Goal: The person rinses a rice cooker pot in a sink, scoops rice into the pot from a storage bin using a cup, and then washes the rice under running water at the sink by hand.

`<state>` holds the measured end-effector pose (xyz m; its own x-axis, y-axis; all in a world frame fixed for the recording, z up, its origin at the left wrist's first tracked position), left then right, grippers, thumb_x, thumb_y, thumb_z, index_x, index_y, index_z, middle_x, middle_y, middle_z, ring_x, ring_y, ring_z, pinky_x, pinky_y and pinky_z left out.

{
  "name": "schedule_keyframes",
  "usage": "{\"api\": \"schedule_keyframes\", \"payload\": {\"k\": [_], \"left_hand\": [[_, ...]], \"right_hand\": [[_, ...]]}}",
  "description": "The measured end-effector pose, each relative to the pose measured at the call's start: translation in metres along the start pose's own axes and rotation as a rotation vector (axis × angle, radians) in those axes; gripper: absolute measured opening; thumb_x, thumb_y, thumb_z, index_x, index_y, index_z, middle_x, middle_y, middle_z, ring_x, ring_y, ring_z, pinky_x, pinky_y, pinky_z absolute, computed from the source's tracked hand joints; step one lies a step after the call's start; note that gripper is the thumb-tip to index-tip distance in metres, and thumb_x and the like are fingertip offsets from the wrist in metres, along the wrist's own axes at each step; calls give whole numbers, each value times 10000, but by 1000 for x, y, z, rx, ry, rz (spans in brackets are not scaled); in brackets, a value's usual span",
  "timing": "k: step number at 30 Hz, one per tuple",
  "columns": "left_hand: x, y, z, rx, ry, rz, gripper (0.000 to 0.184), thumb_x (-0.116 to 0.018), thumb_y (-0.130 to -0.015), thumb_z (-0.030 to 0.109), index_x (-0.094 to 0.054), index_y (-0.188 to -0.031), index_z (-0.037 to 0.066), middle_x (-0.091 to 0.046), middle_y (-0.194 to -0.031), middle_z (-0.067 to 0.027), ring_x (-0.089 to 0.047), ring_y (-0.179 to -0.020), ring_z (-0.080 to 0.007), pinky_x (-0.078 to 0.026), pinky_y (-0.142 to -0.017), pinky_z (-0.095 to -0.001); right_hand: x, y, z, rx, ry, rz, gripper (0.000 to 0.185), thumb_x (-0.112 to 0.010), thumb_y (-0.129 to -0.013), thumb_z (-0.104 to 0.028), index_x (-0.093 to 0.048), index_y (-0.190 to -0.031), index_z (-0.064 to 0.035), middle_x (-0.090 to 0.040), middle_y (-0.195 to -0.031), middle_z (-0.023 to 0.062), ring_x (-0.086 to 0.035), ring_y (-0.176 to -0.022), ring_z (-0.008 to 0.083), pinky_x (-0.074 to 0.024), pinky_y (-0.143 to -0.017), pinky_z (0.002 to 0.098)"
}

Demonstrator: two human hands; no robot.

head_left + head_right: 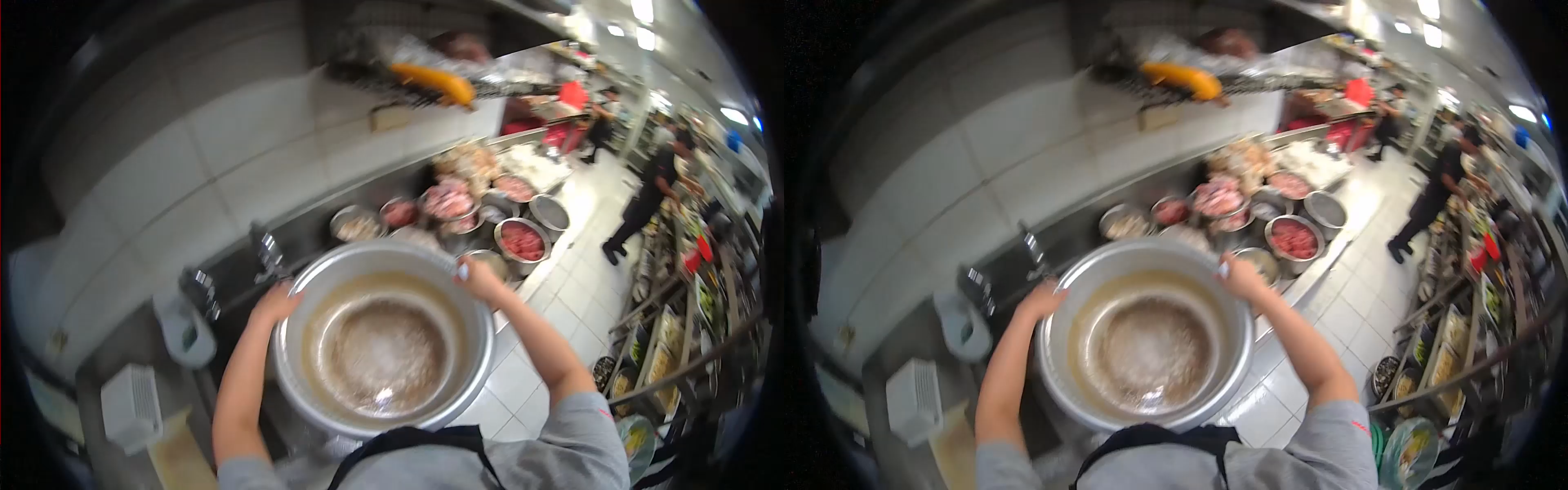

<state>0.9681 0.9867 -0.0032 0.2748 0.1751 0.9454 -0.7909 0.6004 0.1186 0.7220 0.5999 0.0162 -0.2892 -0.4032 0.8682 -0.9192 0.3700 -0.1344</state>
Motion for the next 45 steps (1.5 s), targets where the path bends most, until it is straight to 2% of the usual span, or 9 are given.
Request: {"api": "schedule_keyframes", "payload": {"k": [4,9,15,23,24,29,35,38,45], "left_hand": [[-4,3,-4,14,633,-103,512,-623,-785,310,-498,-1159,-16,-569,-1116,-148,-573,-961,-226,-437,-850,-320],[-30,54,-18,76,1289,19,442,-548,-704,54,-489,-1137,-6,-583,-1000,-101,-569,-904,-192,-451,-802,-307],[-57,166,21,363,1591,381,518,-565,-750,37,-389,-1236,4,-528,-1131,-102,-518,-1030,-188,-401,-901,-322],[-39,116,-4,61,1536,322,627,-532,-695,-3,-330,-1288,-10,-425,-1258,-131,-409,-1166,-211,-305,-989,-303],[-39,116,-1,53,1554,334,648,-502,-668,-28,-326,-1291,-16,-394,-1291,-138,-388,-1190,-217,-284,-1005,-306],[-37,123,2,58,1575,422,650,-492,-663,-42,-331,-1293,-21,-385,-1308,-137,-371,-1215,-223,-271,-1016,-308],[-33,118,4,41,1595,414,609,-457,-645,-83,-407,-1248,-22,-443,-1250,-104,-416,-1173,-189,-301,-987,-281],[-35,120,4,50,1608,407,610,-453,-645,-88,-401,-1249,-23,-446,-1239,-98,-422,-1163,-182,-308,-980,-277],[-28,118,6,16,1549,444,604,-438,-659,-86,-384,-1258,-33,-428,-1260,-111,-402,-1188,-191,-293,-999,-286]], "right_hand": [[5,-38,-84,484,548,249,356,-685,-702,-258,-513,-960,-83,-513,-986,130,-507,-995,310,-443,-757,418],[-120,-33,-140,726,551,-315,465,-548,-790,-462,-551,-1050,-77,-494,-1048,106,-458,-1040,247,-386,-844,396],[-221,-51,-114,-9,358,30,532,-489,-840,-442,-470,-1134,1,-448,-1137,170,-435,-1112,284,-388,-886,423],[-281,75,-220,833,56,-215,449,-426,-854,-98,-374,-1279,37,-410,-1299,207,-385,-1222,292,-298,-1039,353],[-253,47,-215,435,-137,-431,456,-418,-838,-35,-372,-1287,27,-396,-1329,169,-400,-1215,262,-286,-1051,342],[-214,-27,-110,281,93,-105,456,-424,-828,-46,-395,-1279,14,-390,-1338,157,-374,-1241,261,-283,-1057,334],[-224,49,-172,764,323,-147,421,-416,-783,-16,-491,-1197,9,-395,-1335,167,-355,-1247,275,-322,-1017,417],[-215,-31,-110,275,205,70,418,-419,-789,3,-496,-1199,-27,-363,-1353,173,-363,-1236,285,-332,-1007,425],[-267,-6,-169,681,166,-220,355,-449,-855,-40,-510,-1203,-75,-449,-1288,134,-413,-1188,274,-353,-981,399]]}}
Point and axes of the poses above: each hand's wrist, its own y-axis away from the middle knuckle, its own x-axis out of the back of the hand, z = x × y, the point moved 6 cm from there along -y, towards the middle knuckle
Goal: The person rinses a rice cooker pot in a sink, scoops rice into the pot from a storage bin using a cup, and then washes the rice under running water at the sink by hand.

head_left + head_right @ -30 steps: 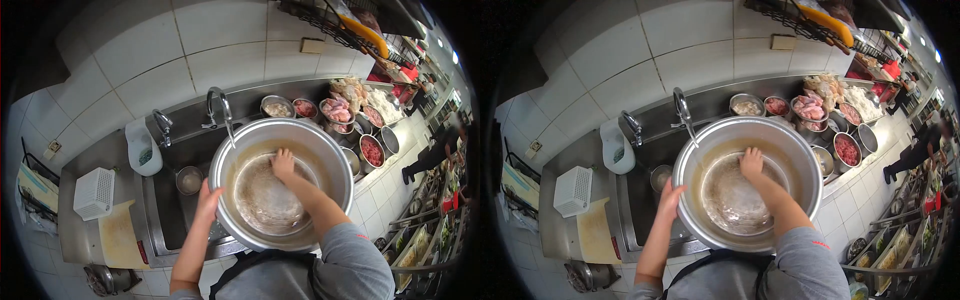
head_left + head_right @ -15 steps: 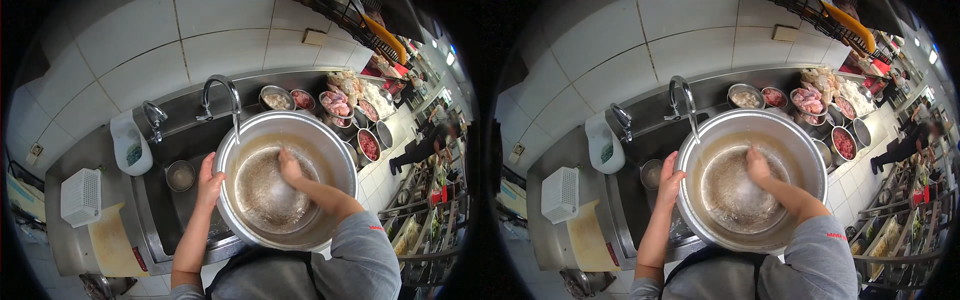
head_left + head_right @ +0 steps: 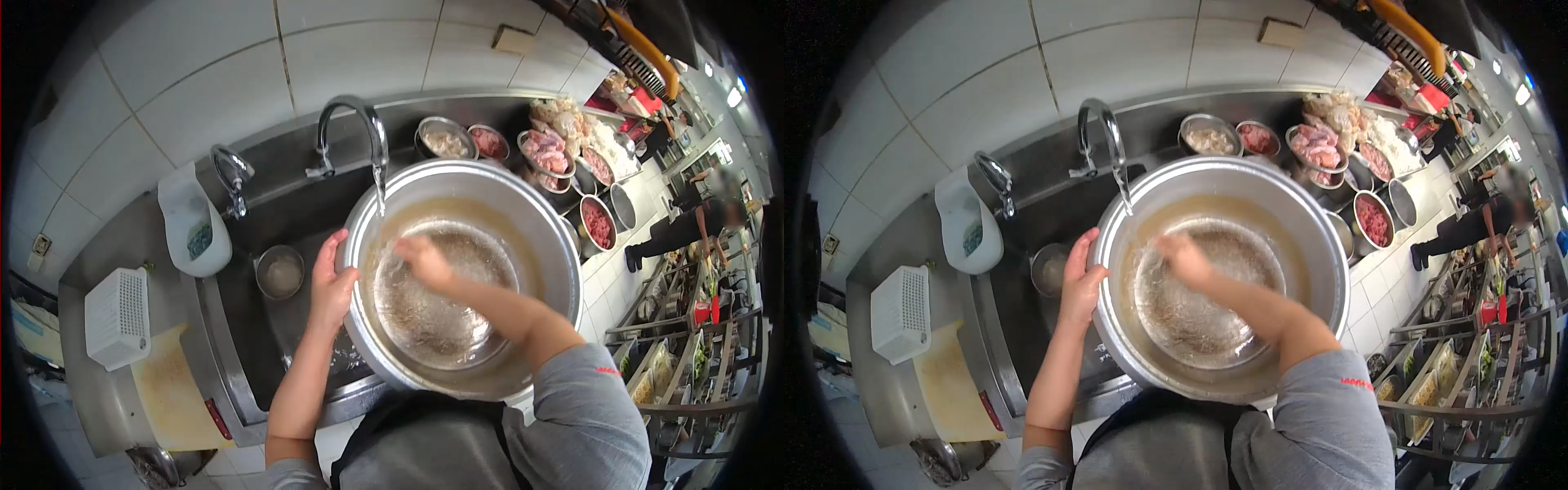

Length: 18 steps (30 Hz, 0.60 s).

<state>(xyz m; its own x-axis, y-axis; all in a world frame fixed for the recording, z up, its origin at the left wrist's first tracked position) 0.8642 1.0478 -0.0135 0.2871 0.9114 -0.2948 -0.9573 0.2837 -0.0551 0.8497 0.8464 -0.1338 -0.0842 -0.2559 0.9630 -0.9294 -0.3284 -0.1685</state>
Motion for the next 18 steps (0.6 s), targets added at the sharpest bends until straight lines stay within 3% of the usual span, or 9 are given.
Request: {"api": "schedule_keyframes", "payload": {"k": [2,4,5,7,9,11,14,16,18], "left_hand": [[1,0,-3,-1,-4,-8,598,-435,-665,-81,-381,-1259,-38,-423,-1266,-114,-393,-1198,-194,-285,-1006,-289],[2,0,-3,-4,-13,-4,593,-435,-672,-73,-377,-1262,-39,-421,-1268,-116,-385,-1206,-197,-276,-1011,-291],[3,0,-4,-19,-23,10,589,-443,-671,-68,-387,-1256,-29,-431,-1256,-114,-404,-1184,-194,-292,-997,-289],[2,1,-2,28,10,22,585,-450,-667,-66,-397,-1248,-23,-441,-1244,-110,-419,-1163,-190,-306,-985,-287],[0,1,-5,59,57,25,577,-460,-661,-62,-412,-1234,-11,-458,-1218,-104,-443,-1124,-183,-327,-965,-285],[1,0,-6,44,51,32,578,-462,-661,-62,-413,-1234,-8,-459,-1214,-105,-444,-1121,-186,-327,-965,-285],[-2,0,-3,72,45,32,585,-460,-660,-63,-411,-1238,5,-449,-1219,-105,-440,-1120,-189,-328,-964,-284],[-2,1,-4,86,52,21,586,-458,-660,-65,-408,-1239,8,-443,-1222,-103,-438,-1119,-188,-330,-962,-283],[-2,2,-5,105,44,8,587,-458,-660,-69,-405,-1239,13,-439,-1217,-102,-439,-1105,-184,-340,-948,-283]], "right_hand": [[39,0,58,-606,-598,-43,332,-452,-859,-45,-527,-1182,-59,-497,-1215,181,-452,-1163,254,-365,-974,376],[43,27,133,-494,191,-573,235,-540,-792,-100,-607,-1014,-60,-617,-980,159,-620,-838,292,-508,-711,405],[61,44,138,-375,277,-642,245,-605,-735,-90,-618,-978,-66,-623,-939,156,-613,-874,296,-505,-734,396],[81,112,119,-376,270,-847,273,-646,-695,-89,-622,-967,-75,-629,-902,143,-608,-890,305,-500,-766,397],[82,150,45,-243,220,-1066,329,-672,-680,-111,-611,-1001,-82,-608,-962,147,-582,-956,311,-478,-828,399],[62,158,-20,-164,-37,-931,377,-694,-689,-160,-574,-1036,-77,-503,-1160,143,-526,-1048,305,-444,-874,404],[47,87,-78,-104,-177,-667,317,-700,-700,-189,-581,-950,-34,-568,-1009,161,-566,-976,305,-463,-847,373],[43,52,-42,-101,-164,-550,330,-718,-686,-198,-571,-919,-17,-569,-1003,165,-572,-949,312,-465,-837,367],[63,76,4,-298,-186,-705,353,-733,-669,-208,-573,-920,-17,-570,-998,165,-572,-932,317,-464,-831,378]]}}
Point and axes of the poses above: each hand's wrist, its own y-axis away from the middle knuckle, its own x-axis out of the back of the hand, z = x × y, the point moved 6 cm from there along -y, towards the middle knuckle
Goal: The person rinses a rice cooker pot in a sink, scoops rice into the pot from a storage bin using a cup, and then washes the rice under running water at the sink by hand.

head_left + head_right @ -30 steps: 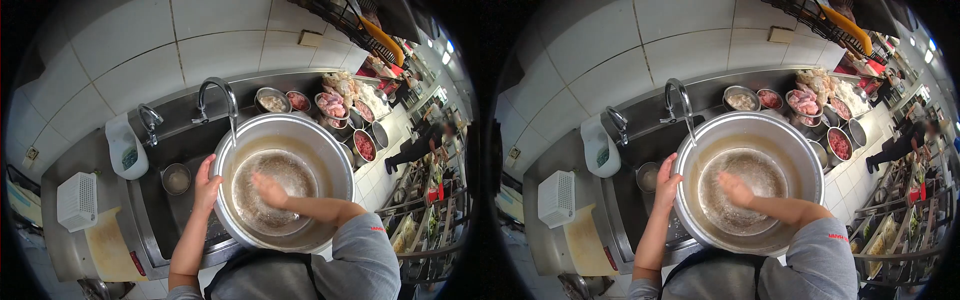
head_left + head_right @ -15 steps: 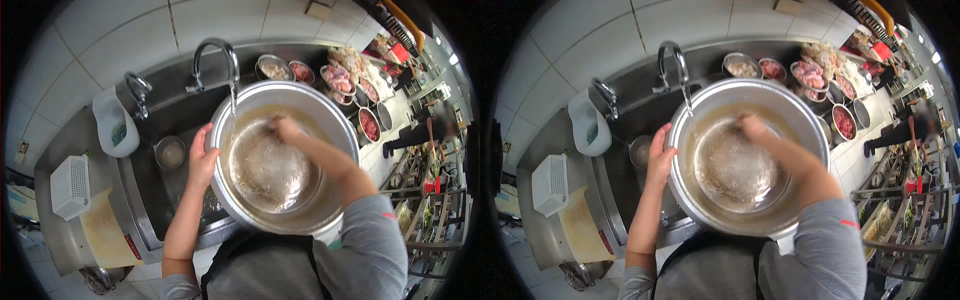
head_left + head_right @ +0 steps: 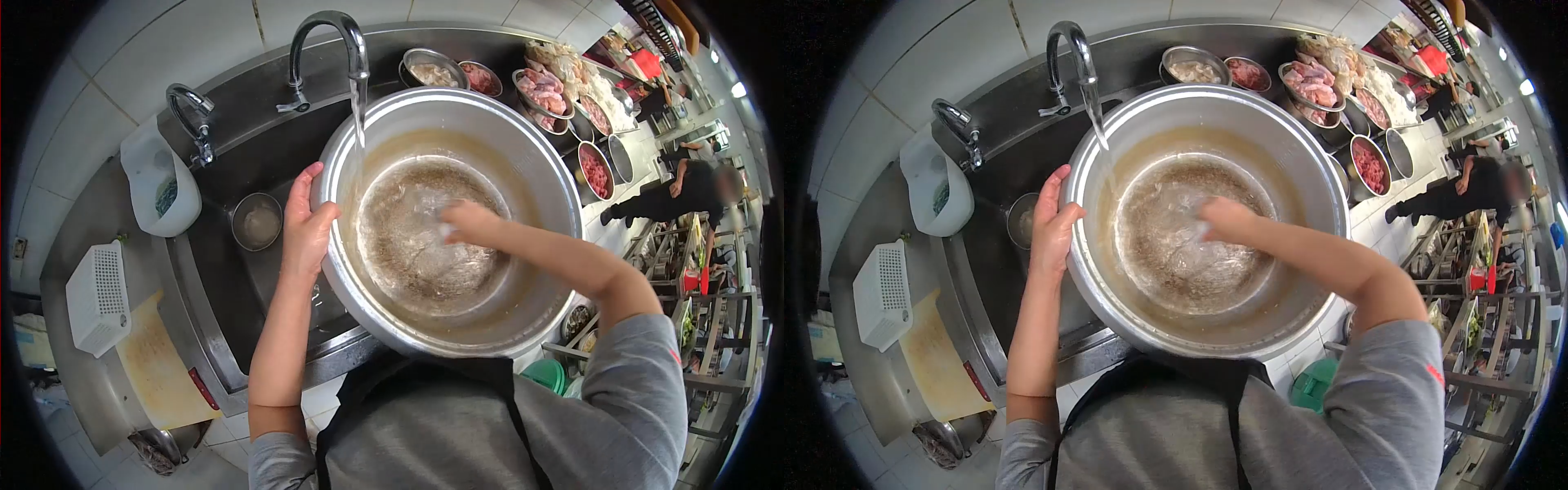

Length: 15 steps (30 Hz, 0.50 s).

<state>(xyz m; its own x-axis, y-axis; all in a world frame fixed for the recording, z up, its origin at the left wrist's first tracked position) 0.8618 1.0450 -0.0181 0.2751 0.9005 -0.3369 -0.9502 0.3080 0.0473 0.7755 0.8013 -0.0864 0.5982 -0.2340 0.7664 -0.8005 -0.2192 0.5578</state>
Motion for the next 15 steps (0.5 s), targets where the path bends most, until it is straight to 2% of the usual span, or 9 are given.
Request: {"api": "schedule_keyframes", "payload": {"k": [1,4,7,8,10,12,13,15], "left_hand": [[0,-1,-1,-2,4,-2,588,-458,-660,-69,-404,-1239,13,-440,-1214,-101,-440,-1101,-183,-343,-945,-283],[-1,-2,-2,-14,31,-15,591,-457,-660,-68,-399,-1242,14,-439,-1215,-100,-442,-1097,-182,-346,-940,-281],[1,-1,-1,-11,18,-18,593,-454,-661,-67,-395,-1245,14,-437,-1215,-99,-442,-1098,-179,-347,-939,-280],[1,-2,-1,-6,8,-18,594,-453,-661,-66,-394,-1246,14,-436,-1214,-98,-442,-1098,-178,-347,-939,-279],[2,-1,-5,-10,21,-12,595,-452,-660,-66,-392,-1247,12,-434,-1216,-100,-442,-1099,-178,-347,-939,-279],[2,-5,-5,-22,39,-17,597,-450,-660,-67,-389,-1249,10,-433,-1217,-101,-441,-1102,-178,-346,-940,-279],[2,-5,-6,-24,49,-22,599,-449,-660,-67,-386,-1250,9,-432,-1218,-101,-440,-1105,-178,-345,-941,-279],[3,-2,-7,-9,49,-29,600,-447,-660,-68,-384,-1252,7,-431,-1220,-101,-439,-1109,-179,-342,-945,-279]], "right_hand": [[6,12,14,-94,-28,-68,365,-740,-661,-213,-573,-920,-17,-571,-995,166,-571,-924,320,-464,-829,383],[-43,48,-47,169,131,-47,389,-750,-647,-234,-575,-917,-14,-576,-990,165,-574,-911,319,-469,-817,388],[-39,16,-65,222,4,46,367,-737,-663,-215,-565,-942,-50,-570,-960,148,-579,-900,297,-467,-809,384],[-35,6,-37,214,27,83,399,-745,-650,-223,-553,-944,-33,-567,-947,149,-569,-919,311,-461,-810,396],[-19,24,-3,101,112,-36,411,-750,-644,-226,-546,-943,-30,-566,-949,141,-566,-928,314,-456,-819,404],[-46,43,-23,130,112,-87,434,-748,-661,-245,-570,-993,-31,-567,-999,154,-574,-947,304,-476,-823,391],[-62,40,-46,228,100,-140,426,-744,-668,-237,-569,-999,-34,-567,-1005,157,-571,-957,301,-475,-832,383],[-48,22,-54,165,61,-41,428,-753,-656,-228,-573,-995,-38,-569,-1004,150,-570,-962,297,-474,-833,382]]}}
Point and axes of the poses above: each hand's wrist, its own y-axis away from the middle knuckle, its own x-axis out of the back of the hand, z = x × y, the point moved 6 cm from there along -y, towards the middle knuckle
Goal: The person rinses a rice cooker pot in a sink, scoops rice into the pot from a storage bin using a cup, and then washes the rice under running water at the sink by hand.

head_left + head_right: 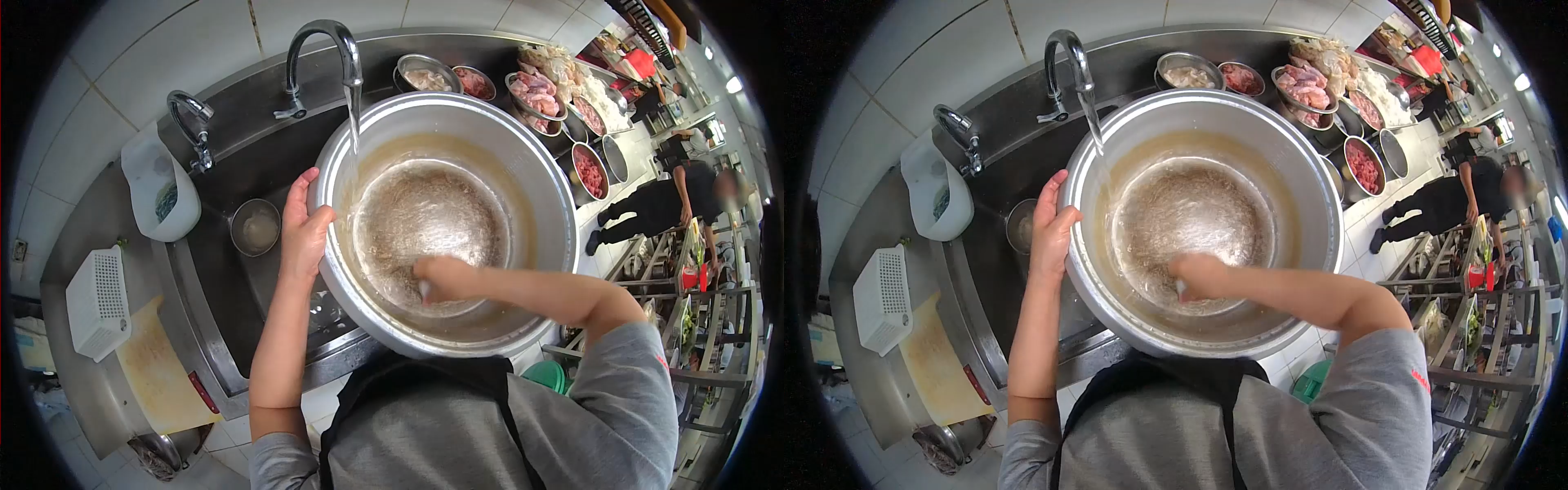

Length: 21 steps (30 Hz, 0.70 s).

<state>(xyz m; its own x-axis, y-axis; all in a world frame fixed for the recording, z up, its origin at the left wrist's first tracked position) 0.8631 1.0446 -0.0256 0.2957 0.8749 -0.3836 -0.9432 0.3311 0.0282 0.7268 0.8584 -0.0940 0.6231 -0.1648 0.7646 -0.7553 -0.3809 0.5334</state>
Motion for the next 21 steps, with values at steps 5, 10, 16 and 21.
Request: {"api": "schedule_keyframes", "payload": {"k": [5,10,16,21], "left_hand": [[-1,0,6,-43,-17,27,602,-444,-660,-69,-381,-1254,5,-434,-1220,-105,-442,-1115,-183,-335,-956,-278],[-2,1,4,-22,-4,34,608,-441,-655,-72,-381,-1254,7,-438,-1216,-103,-443,-1110,-174,-343,-945,-272],[-1,-2,7,-22,-99,2,602,-448,-652,-65,-376,-1244,16,-440,-1189,-97,-433,-1106,-178,-332,-937,-272],[1,-5,8,-15,-141,-41,629,-476,-626,-69,-371,-1240,20,-432,-1203,-99,-426,-1120,-187,-322,-950,-281]], "right_hand": [[4,33,44,-16,107,-215,408,-763,-626,-224,-589,-952,-49,-569,-996,124,-571,-957,302,-472,-824,391],[-8,-29,-57,261,12,82,394,-676,-719,-221,-527,-1013,-5,-520,-1065,177,-564,-952,342,-482,-793,420],[110,-137,72,-255,-206,770,272,-604,-760,-87,-461,-959,29,-451,-1027,232,-525,-916,386,-443,-788,450],[114,-85,148,-522,-464,1613,293,-607,-787,-81,-414,-973,39,-423,-1034,243,-439,-980,392,-361,-837,449]]}}
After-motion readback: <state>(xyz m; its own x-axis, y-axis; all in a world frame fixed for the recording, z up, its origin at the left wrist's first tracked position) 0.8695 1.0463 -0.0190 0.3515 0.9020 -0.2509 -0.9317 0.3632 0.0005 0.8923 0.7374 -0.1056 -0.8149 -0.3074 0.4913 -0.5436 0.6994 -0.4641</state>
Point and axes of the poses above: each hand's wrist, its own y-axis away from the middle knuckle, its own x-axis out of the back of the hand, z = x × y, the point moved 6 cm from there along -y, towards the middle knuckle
